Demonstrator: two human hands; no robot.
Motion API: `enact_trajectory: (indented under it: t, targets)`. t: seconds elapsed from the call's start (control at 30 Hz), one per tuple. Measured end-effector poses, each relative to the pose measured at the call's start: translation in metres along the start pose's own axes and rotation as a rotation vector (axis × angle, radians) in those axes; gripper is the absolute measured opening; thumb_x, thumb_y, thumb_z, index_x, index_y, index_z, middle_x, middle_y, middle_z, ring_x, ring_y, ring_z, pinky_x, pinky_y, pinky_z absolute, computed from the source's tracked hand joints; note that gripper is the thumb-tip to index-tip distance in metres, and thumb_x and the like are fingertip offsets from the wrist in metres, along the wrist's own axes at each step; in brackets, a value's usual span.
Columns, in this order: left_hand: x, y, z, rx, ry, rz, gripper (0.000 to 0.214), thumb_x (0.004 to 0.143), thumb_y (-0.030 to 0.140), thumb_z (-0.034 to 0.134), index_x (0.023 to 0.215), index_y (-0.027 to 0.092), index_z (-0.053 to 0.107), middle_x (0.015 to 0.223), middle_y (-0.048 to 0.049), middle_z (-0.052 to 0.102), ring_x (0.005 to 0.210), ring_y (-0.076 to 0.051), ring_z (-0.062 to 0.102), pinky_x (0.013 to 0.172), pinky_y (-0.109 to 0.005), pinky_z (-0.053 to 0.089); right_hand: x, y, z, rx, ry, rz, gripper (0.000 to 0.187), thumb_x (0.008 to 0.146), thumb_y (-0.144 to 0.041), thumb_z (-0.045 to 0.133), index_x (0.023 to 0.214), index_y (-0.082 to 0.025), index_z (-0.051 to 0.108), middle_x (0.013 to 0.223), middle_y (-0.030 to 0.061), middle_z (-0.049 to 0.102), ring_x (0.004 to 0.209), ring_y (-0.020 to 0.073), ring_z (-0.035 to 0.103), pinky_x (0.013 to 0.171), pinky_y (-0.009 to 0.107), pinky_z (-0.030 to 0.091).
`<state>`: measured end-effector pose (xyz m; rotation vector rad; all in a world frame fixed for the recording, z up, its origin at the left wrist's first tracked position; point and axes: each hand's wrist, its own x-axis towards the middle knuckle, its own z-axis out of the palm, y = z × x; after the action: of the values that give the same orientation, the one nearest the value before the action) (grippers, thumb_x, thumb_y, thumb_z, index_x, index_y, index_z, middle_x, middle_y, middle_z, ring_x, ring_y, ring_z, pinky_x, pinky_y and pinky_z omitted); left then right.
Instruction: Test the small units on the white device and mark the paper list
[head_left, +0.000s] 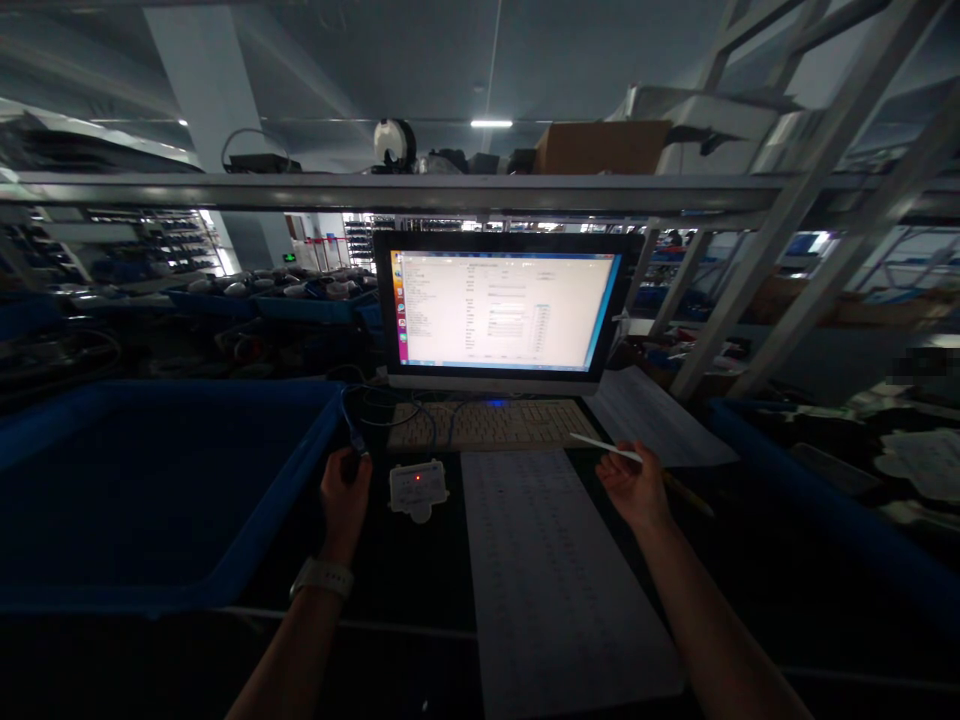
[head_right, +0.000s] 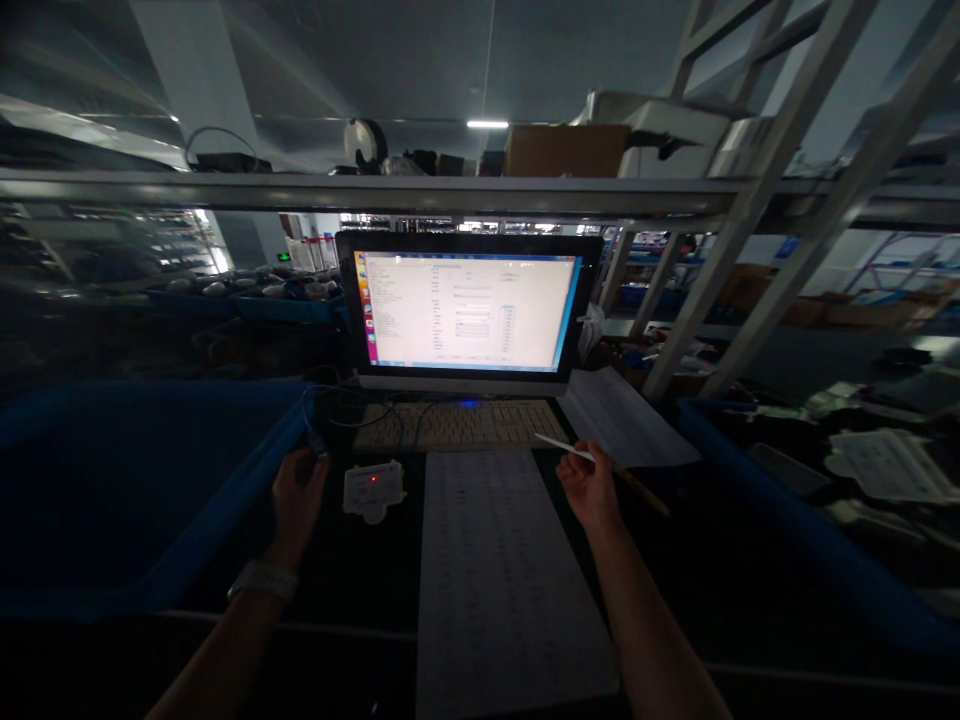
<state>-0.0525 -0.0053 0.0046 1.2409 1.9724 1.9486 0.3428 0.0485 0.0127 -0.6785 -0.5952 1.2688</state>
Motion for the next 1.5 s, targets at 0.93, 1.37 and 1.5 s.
enact_trajectory:
  t: [0.93, 1.37, 1.5]
  targets:
    - [-0.0004, 0.0004, -0.0002, -0.011, 0.007, 0.011, 0.033, 0.063, 0.045, 0.057, 0.081, 0.017, 0.057, 0.076, -0.0047, 0.062, 0.071, -0.02, 0.059, 0.064, -0.034, 0.05, -0.001, -0.0007, 0.0017, 0.012, -0.018, 0.007, 0.033, 0.054, -0.044, 0.076, 0.057, -0.02, 0.053, 0.039, -0.0094, 0.029, 0.041, 0.0052, 0.032, 0.041, 0.019, 0.033]
    - [-0.0006, 0.0009, 0.0005, -0.008, 0.008, 0.01, 0.032, 0.063, 0.044, 0.057, 0.082, 0.018, 0.057, 0.073, -0.0035, 0.061, 0.07, -0.02, 0.058, 0.064, -0.034, 0.049, -0.0016, -0.0008, 0.0032, 0.013, 0.013, 0.015, 0.035, 0.049, -0.044, 0.078, 0.055, -0.02, 0.054, 0.037, -0.0093, 0.03, 0.04, 0.0052, 0.031, 0.04, 0.018, 0.033]
    - [-0.0003, 0.0017, 0.0003, -0.009, 0.007, 0.005, 0.034, 0.064, 0.045, 0.057, 0.082, 0.018, 0.057, 0.076, -0.0048, 0.062, 0.072, -0.021, 0.059, 0.067, -0.035, 0.05, -0.0025, -0.0011, 0.0043, 0.012, -0.001, 0.014, 0.036, 0.049, -0.044, 0.078, 0.055, -0.02, 0.053, 0.037, -0.0093, 0.029, 0.04, 0.0051, 0.03, 0.04, 0.018, 0.032]
